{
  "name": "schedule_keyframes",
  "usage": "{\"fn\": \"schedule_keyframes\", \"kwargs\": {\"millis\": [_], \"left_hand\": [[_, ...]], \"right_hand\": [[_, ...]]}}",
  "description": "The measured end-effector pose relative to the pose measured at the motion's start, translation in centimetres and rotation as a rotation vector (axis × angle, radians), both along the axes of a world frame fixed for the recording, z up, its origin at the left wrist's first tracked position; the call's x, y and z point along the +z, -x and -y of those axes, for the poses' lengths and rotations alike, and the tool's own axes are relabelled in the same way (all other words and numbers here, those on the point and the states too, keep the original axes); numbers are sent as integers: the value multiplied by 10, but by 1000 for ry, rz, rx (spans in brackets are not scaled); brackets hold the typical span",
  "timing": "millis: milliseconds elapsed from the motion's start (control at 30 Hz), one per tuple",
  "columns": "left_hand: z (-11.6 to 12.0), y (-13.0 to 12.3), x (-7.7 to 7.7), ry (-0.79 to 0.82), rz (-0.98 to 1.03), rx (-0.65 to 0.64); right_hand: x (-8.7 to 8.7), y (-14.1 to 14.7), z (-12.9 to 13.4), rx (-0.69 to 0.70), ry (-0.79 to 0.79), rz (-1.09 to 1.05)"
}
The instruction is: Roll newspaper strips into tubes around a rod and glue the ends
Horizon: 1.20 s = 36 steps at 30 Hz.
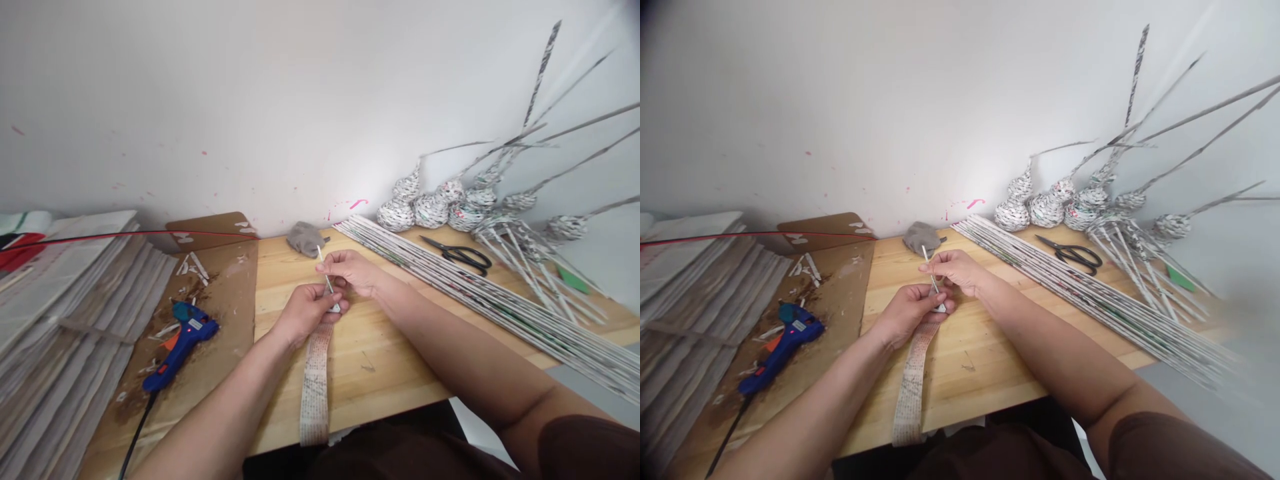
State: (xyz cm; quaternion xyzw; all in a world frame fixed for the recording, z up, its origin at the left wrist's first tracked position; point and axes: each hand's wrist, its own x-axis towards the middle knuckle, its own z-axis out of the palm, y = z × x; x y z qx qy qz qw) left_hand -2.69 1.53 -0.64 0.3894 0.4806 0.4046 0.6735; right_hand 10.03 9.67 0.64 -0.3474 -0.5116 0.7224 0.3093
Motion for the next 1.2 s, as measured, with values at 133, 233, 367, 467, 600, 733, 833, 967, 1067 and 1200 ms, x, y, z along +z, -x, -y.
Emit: {"fn": "schedule_keyframes", "kwargs": {"millis": [133, 233, 367, 467, 600, 733, 833, 967, 1067, 1200], "left_hand": [[-1, 2, 3, 1, 15, 3], [-1, 3, 2, -17, 21, 2], [0, 1, 1, -15, 15, -17], [2, -1, 2, 6, 8, -19], [1, 0, 3, 15, 10, -15], [0, 2, 2, -2, 31, -16], [-1, 2, 2, -4, 31, -8], [0, 1, 3, 34, 17, -12], [0, 2, 4, 34, 28, -7], [0, 2, 7, 30, 38, 12]], "right_hand": [[-1, -4, -3, 177, -34, 8], [-1, -5, -3, 212, -48, 26], [0, -2, -1, 100, -5, 24], [1, -1, 0, 57, 21, 19], [0, -4, -2, 132, -26, 27], [-1, -6, -3, 235, -54, 39], [0, -2, -1, 115, -20, 43], [1, -1, 0, 10, -20, 11], [2, -5, -2, 140, -54, 22], [3, -7, -3, 174, -62, 40]]}}
